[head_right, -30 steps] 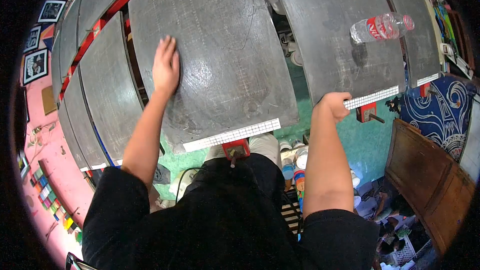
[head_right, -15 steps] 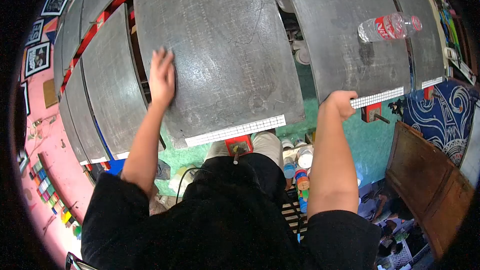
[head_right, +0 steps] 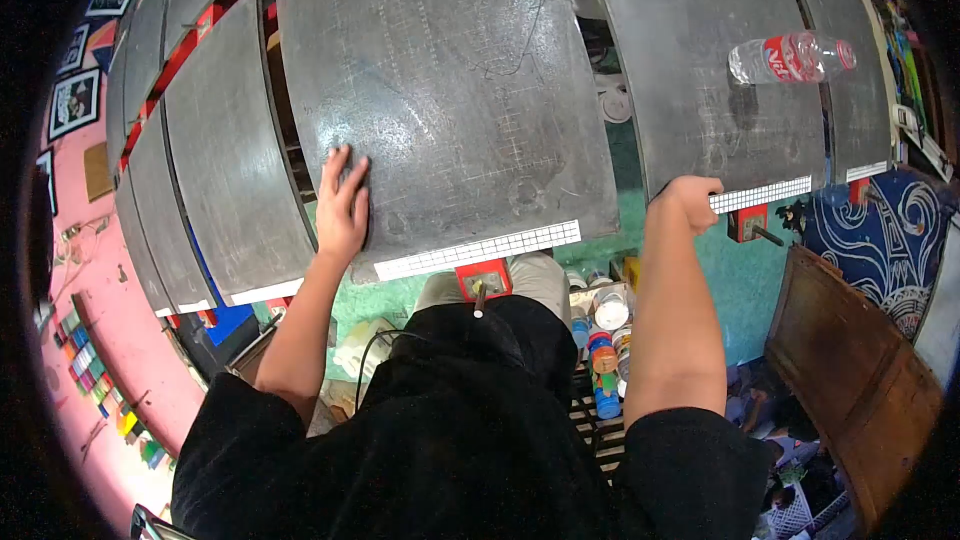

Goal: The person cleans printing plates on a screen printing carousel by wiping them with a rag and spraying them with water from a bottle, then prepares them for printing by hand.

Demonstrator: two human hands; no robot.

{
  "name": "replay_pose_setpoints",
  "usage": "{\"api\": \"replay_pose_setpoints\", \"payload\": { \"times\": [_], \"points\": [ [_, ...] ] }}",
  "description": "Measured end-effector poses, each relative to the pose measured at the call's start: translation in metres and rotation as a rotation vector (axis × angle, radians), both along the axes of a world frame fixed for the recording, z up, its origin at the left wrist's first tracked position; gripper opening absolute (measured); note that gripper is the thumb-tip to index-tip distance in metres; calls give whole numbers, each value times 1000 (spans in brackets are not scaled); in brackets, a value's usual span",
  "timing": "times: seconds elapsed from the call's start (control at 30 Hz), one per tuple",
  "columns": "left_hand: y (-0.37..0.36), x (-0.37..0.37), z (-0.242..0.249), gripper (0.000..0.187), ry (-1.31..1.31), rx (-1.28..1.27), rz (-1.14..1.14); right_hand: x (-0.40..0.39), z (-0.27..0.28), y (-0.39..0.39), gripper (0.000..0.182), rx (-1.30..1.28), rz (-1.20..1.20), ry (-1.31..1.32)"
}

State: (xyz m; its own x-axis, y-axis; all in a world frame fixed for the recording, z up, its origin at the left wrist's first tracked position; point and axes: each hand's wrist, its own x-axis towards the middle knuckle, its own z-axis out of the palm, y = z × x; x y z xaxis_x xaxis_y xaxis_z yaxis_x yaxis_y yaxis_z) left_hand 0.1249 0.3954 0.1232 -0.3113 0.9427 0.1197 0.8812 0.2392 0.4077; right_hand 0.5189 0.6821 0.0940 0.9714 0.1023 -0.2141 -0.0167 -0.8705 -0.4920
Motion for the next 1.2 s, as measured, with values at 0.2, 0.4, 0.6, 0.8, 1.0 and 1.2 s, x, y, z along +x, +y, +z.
{"api": "replay_pose_setpoints", "payload": {
  "times": [0.2, 0.4, 0.6, 0.8, 1.0, 1.2],
  "points": [
    [108, 119, -2, 46, -95, -15, -558, -3, 6, -2, 66, -4, 18, 12],
    [140, 167, -3, 48, -196, -6, -780, 1, 7, -5, 66, -40, -25, 3],
    [-37, 23, 8, 62, -209, -443, -575, -5, 16, -4, 66, -56, -38, 22],
    [96, 128, 6, 56, -168, -196, -915, -5, 18, -5, 64, -82, -8, 16],
    [174, 229, -11, 54, -131, 0, -848, -7, 25, -5, 64, -74, -28, 33],
    [38, 105, 17, 41, -259, -513, -685, -3, 16, -3, 64, -106, -10, 22]
  ]
}}
